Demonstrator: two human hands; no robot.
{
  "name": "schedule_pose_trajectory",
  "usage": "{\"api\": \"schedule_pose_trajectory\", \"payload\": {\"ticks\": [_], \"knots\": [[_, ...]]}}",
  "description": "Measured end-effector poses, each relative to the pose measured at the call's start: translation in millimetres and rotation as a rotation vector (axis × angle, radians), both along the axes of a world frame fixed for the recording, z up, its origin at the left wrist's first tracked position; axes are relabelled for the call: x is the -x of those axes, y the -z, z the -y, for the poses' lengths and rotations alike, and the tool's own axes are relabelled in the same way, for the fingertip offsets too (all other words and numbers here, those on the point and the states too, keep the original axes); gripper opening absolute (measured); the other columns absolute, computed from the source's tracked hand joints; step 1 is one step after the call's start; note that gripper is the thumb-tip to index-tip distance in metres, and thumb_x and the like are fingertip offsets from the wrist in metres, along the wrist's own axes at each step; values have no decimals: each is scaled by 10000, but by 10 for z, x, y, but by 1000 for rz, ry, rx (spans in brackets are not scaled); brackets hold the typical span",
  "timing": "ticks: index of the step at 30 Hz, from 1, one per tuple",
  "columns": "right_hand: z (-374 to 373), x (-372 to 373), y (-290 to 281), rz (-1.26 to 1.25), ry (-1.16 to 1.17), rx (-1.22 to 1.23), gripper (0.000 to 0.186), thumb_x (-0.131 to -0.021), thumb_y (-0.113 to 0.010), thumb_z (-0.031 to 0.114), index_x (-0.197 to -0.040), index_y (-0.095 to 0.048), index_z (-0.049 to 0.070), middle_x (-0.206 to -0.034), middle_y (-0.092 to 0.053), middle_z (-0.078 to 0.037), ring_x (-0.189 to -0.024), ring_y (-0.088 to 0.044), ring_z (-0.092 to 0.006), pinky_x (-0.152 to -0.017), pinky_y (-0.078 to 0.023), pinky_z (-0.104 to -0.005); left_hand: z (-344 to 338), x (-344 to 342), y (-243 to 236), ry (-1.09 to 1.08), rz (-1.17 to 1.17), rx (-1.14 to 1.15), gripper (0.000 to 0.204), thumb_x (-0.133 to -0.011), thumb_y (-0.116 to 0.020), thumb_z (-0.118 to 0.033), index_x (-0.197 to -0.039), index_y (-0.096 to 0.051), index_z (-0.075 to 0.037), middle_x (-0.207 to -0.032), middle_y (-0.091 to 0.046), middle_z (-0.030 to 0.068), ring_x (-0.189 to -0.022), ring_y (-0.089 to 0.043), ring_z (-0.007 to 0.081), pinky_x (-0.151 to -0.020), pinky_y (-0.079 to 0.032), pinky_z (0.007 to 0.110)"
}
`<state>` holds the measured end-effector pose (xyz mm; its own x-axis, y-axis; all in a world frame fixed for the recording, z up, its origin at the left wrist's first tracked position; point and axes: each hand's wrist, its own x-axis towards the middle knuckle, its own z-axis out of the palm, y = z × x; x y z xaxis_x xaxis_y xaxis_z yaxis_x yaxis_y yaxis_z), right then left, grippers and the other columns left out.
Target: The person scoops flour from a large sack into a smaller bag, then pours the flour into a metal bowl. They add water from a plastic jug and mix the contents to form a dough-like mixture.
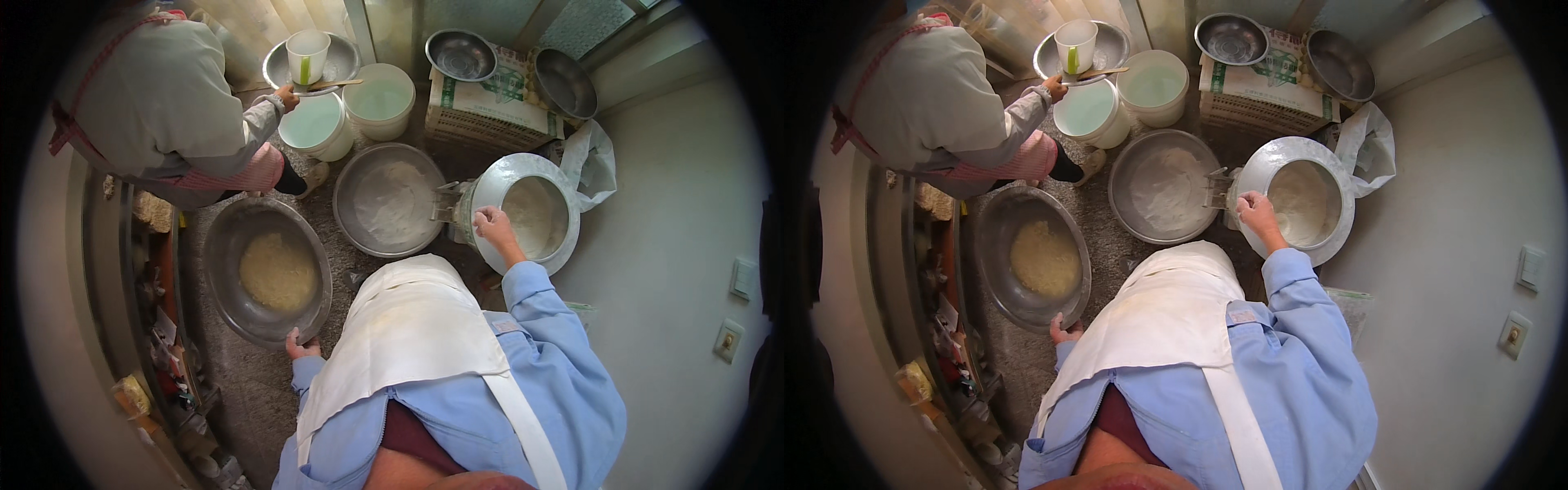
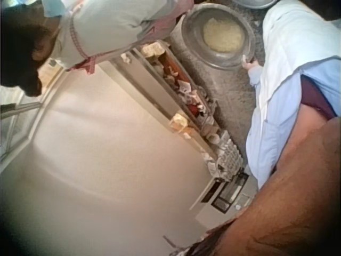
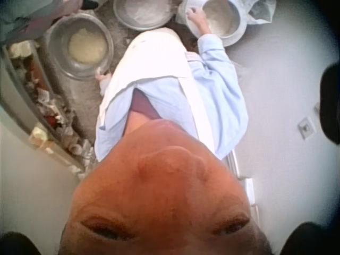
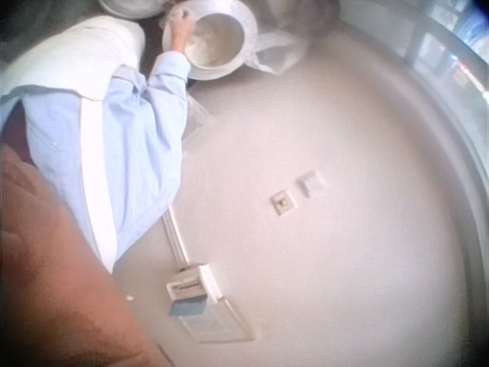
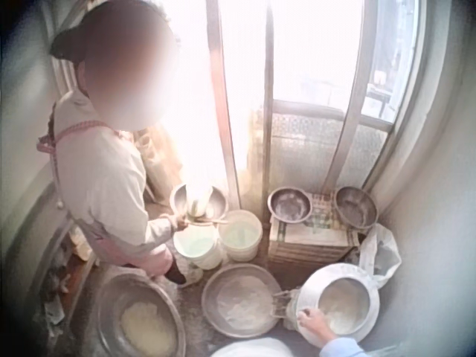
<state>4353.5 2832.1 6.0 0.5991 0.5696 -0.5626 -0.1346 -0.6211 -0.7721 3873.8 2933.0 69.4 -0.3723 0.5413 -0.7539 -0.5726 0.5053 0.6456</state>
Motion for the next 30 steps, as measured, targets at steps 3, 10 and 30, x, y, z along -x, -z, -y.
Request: {"api": "schedule_pose_trajectory", "payload": {"ticks": [3, 10, 30], "knots": [[-53, 81, -39, -54, -13, -76, 176, -800, -520, 134, -862, -574, -22, -663, -579, -52, -526, -515, -89, -482, -417, -239, -51, 75, 47, 17, 29, 8, 343, -626, -642, -108, -957, -550, -103, -942, -569, 53, -859, -555, 227, -696, -484, 380], [-38, 270, -121, -27, -18, -36, 188, -800, -512, 145, -865, -569, -22, -664, -577, -53, -530, -510, -97, -488, -415, -238, -140, 200, 228, 50, 91, 45, 277, -637, -642, -92, -899, -553, -104, -891, -572, 36, -839, -554, 221, -694, -482, 373], [65, 613, -208, -19, 38, 33, 188, -812, -516, 140, -883, -578, -22, -698, -602, -70, -532, -540, -107, -488, -443, -240, -387, 132, 378, 174, 132, 47, 157, -636, -644, -99, -780, -589, -132, -868, -568, 2, -846, -547, 193, -687, -483, 363]]}}
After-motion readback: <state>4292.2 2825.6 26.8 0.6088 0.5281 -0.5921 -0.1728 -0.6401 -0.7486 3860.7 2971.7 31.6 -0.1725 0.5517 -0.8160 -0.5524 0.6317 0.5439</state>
